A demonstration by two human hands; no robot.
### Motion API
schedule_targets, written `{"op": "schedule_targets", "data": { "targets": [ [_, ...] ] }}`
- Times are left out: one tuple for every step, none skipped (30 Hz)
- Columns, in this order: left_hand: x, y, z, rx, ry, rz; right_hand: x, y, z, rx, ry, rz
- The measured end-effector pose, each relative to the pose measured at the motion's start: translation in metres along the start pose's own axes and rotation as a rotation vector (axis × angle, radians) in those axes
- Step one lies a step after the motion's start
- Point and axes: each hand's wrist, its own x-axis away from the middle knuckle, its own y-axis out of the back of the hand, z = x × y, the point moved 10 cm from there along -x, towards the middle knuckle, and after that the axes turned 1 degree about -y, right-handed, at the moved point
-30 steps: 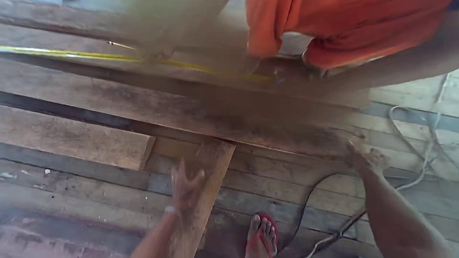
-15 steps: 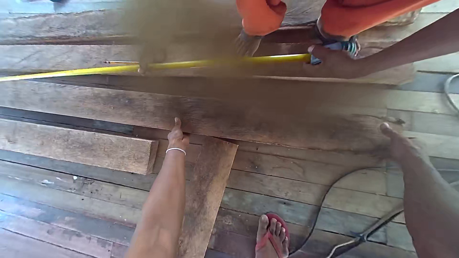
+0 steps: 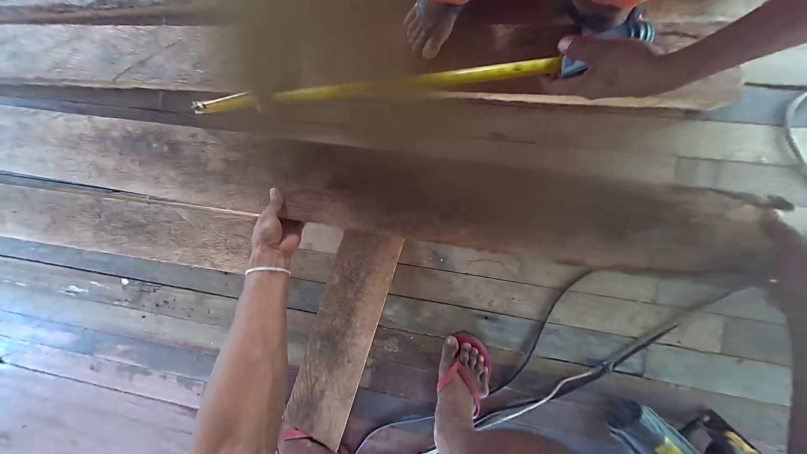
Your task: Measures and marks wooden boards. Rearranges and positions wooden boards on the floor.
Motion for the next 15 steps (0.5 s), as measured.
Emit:
{"op": "schedule_targets", "data": {
  "targets": [
    [0.014,0.011,0.002,-0.011,0.006,-0.006,0.014,0.004,-0.013,0.031,-0.062,0.017],
    [0.023,0.024,0.006,-0.014,0.02,-0.026,0.028,0.006,-0.029,0.06,-0.175,-0.012],
    [0.024,0.038,0.012,-0.025,0.039,-0.049,0.035,0.008,-0.048,0.072,-0.227,-0.093],
    [0.022,0.052,0.019,-0.04,0.059,-0.074,0.014,0.012,-0.079,0.184,-0.029,0.051],
    [0.021,0.066,0.027,-0.054,0.077,-0.108,-0.002,0.009,-0.108,0.184,0.096,0.11],
    [0.02,0.076,0.034,-0.058,0.093,-0.132,-0.005,0.003,-0.125,0.177,0.076,0.074],
    [0.019,0.081,0.04,-0.065,0.099,-0.15,0.005,-0.005,-0.128,0.182,-0.021,0.033],
    [0.017,0.082,0.045,-0.076,0.098,-0.156,0.016,-0.012,-0.127,0.198,-0.115,0.033],
    [0.016,0.084,0.052,-0.08,0.101,-0.154,0.029,-0.018,-0.122,0.223,-0.166,0.043],
    [0.015,0.086,0.059,-0.087,0.105,-0.155,0.04,-0.024,-0.111,0.255,-0.173,0.063],
    [0.014,0.088,0.062,-0.115,0.094,-0.175,0.047,-0.032,-0.096,0.307,-0.137,0.091],
    [0.012,0.087,0.059,-0.183,0.06,-0.232,0.048,-0.041,-0.078,0.374,-0.09,0.106],
    [0.015,0.086,0.053,-0.282,0.014,-0.29,0.046,-0.052,-0.061,0.497,-0.022,0.113],
    [0.029,0.088,0.048,-0.43,-0.029,-0.318,0.054,-0.061,-0.047,0.637,0.064,0.109],
    [0.053,0.089,0.047,-0.62,-0.069,-0.282,0.073,-0.071,-0.024,0.728,0.177,0.105]
  ]
}}
